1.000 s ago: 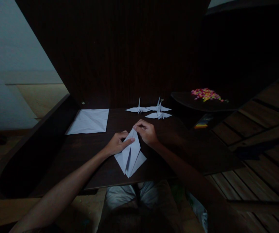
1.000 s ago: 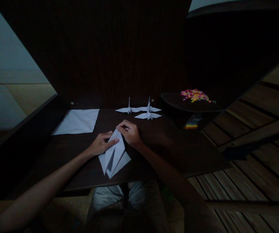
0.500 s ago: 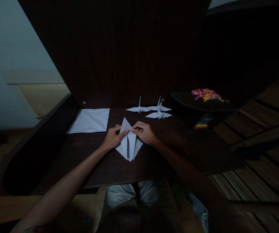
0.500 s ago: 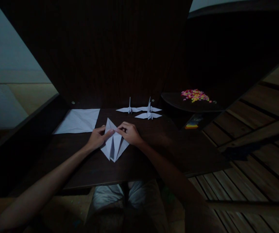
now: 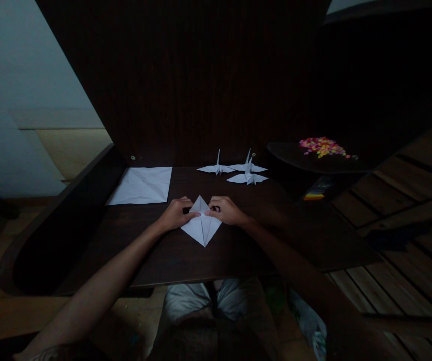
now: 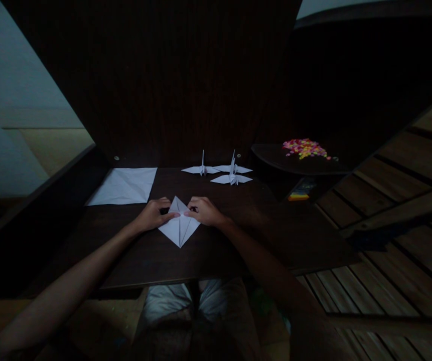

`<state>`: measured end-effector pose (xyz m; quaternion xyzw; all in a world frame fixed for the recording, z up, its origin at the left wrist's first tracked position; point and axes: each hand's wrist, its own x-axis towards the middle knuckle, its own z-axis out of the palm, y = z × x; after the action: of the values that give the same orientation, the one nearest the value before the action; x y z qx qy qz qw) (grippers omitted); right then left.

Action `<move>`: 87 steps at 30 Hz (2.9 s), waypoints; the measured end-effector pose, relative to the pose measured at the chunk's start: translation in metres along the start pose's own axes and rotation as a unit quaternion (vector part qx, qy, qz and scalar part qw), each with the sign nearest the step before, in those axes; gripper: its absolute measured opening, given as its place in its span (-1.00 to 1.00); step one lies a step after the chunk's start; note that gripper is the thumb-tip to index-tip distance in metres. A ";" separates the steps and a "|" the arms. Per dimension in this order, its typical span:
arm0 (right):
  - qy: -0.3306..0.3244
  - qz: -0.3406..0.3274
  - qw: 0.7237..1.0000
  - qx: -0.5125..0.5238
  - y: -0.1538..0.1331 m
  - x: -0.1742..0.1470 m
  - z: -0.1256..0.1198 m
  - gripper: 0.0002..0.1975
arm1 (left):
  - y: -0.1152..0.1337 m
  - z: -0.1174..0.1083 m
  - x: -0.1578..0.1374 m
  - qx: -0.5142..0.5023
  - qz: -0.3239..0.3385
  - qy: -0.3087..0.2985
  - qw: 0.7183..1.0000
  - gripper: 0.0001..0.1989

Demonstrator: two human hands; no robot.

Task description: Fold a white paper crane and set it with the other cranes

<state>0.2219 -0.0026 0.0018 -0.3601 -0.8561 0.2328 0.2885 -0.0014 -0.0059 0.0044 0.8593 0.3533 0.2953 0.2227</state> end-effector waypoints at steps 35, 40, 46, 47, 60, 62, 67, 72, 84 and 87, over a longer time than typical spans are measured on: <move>-0.003 0.000 1.000 0.018 0.002 0.002 0.001 -0.80 | 0.002 -0.001 -0.005 0.017 -0.019 0.015 1.000 -0.74; -0.016 -0.005 1.000 -0.014 0.001 0.007 0.001 -0.79 | 0.009 -0.001 -0.001 -0.028 -0.025 0.006 0.999 -0.76; -0.018 0.018 0.999 -0.039 -0.001 0.007 0.002 -0.82 | 0.004 0.003 0.000 -0.012 -0.031 0.035 0.999 -0.73; -0.012 0.024 0.999 -0.036 -0.001 0.006 0.002 -0.83 | 0.004 0.003 0.000 -0.007 -0.028 0.034 0.999 -0.74; -0.027 0.062 0.998 -0.013 -0.007 0.003 -0.001 -0.80 | 0.009 0.001 -0.011 0.037 -0.031 0.006 0.999 -0.68; -0.018 0.065 0.997 -0.026 -0.008 0.002 0.000 -0.79 | 0.010 0.003 -0.015 0.050 -0.034 0.009 0.998 -0.62; -0.005 0.078 0.995 -0.062 -0.009 -0.002 0.003 -0.78 | 0.015 0.008 -0.023 0.054 -0.043 0.012 0.998 -0.46; 0.004 0.096 0.993 -0.075 -0.009 -0.005 0.004 -0.80 | 0.023 0.011 -0.028 0.057 -0.054 -0.014 0.997 -0.21; 0.017 0.141 0.983 -0.115 -0.014 -0.009 0.003 -0.78 | 0.051 0.025 -0.051 0.153 -0.094 0.139 0.974 -0.69; 0.026 0.139 0.980 -0.140 -0.013 -0.010 0.004 -0.79 | 0.051 0.024 -0.048 0.128 -0.059 0.075 0.987 -0.87</move>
<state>0.2188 -0.0193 0.0032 -0.5180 -0.8141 0.1392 0.2225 0.0112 -0.0789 0.0000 0.8336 0.4542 0.2977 0.1004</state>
